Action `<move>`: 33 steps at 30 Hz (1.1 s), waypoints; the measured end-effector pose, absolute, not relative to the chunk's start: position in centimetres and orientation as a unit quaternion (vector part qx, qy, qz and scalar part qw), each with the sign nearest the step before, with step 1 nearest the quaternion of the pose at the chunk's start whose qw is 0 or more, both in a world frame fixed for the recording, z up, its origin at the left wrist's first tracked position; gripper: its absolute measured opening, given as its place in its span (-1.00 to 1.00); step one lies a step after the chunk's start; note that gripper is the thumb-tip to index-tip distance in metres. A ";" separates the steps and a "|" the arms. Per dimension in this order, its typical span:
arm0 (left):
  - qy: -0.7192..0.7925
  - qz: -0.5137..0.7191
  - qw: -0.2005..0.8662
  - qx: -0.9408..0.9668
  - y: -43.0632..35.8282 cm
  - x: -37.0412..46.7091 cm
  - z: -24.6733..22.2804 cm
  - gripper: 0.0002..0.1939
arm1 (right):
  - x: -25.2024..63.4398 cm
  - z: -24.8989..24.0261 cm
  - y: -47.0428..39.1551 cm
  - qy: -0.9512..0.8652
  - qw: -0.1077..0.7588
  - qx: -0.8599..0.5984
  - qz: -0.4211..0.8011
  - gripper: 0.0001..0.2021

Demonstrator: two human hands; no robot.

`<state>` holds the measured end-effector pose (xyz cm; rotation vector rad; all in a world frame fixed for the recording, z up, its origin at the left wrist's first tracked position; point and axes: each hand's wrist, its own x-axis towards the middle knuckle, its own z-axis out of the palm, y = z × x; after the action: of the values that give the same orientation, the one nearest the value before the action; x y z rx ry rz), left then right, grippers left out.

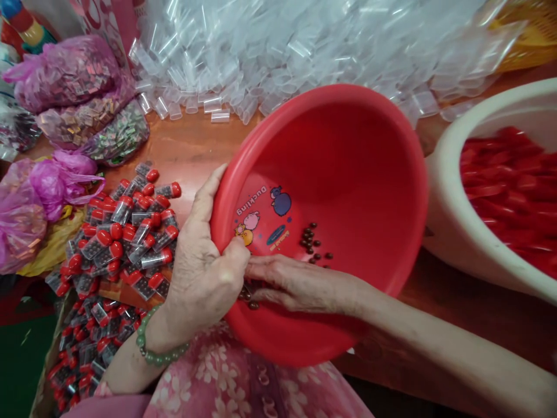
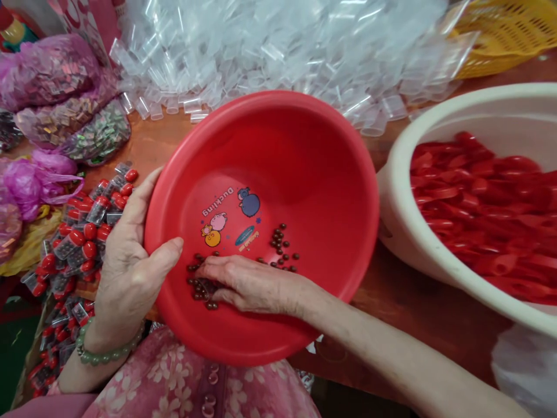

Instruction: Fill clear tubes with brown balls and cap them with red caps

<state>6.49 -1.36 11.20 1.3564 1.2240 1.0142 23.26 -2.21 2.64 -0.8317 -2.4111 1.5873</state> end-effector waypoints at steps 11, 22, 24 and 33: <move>0.499 0.452 0.522 0.523 0.9 4.3 7.3 -0.28 | 23.2 3.2 -1.0 -0.739 0.150 -0.246 0.610 -0.75; 0.554 0.359 0.254 0.707 1.1 2.6 4.5 -0.46 | 25.2 6.4 0.5 -0.757 0.197 -0.356 0.511 -0.66; 0.492 0.339 0.390 0.701 0.1 2.9 5.4 -0.44 | 25.5 6.9 0.8 -0.766 0.208 -0.364 0.487 -0.68; 0.318 0.340 0.731 0.498 -0.8 5.6 5.5 -0.30 | 25.3 7.7 1.1 -0.782 0.254 -0.320 0.471 -0.68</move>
<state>5.58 -0.79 5.50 1.0956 0.7009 0.7490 25.28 1.09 7.71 -0.8690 -2.1252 1.2788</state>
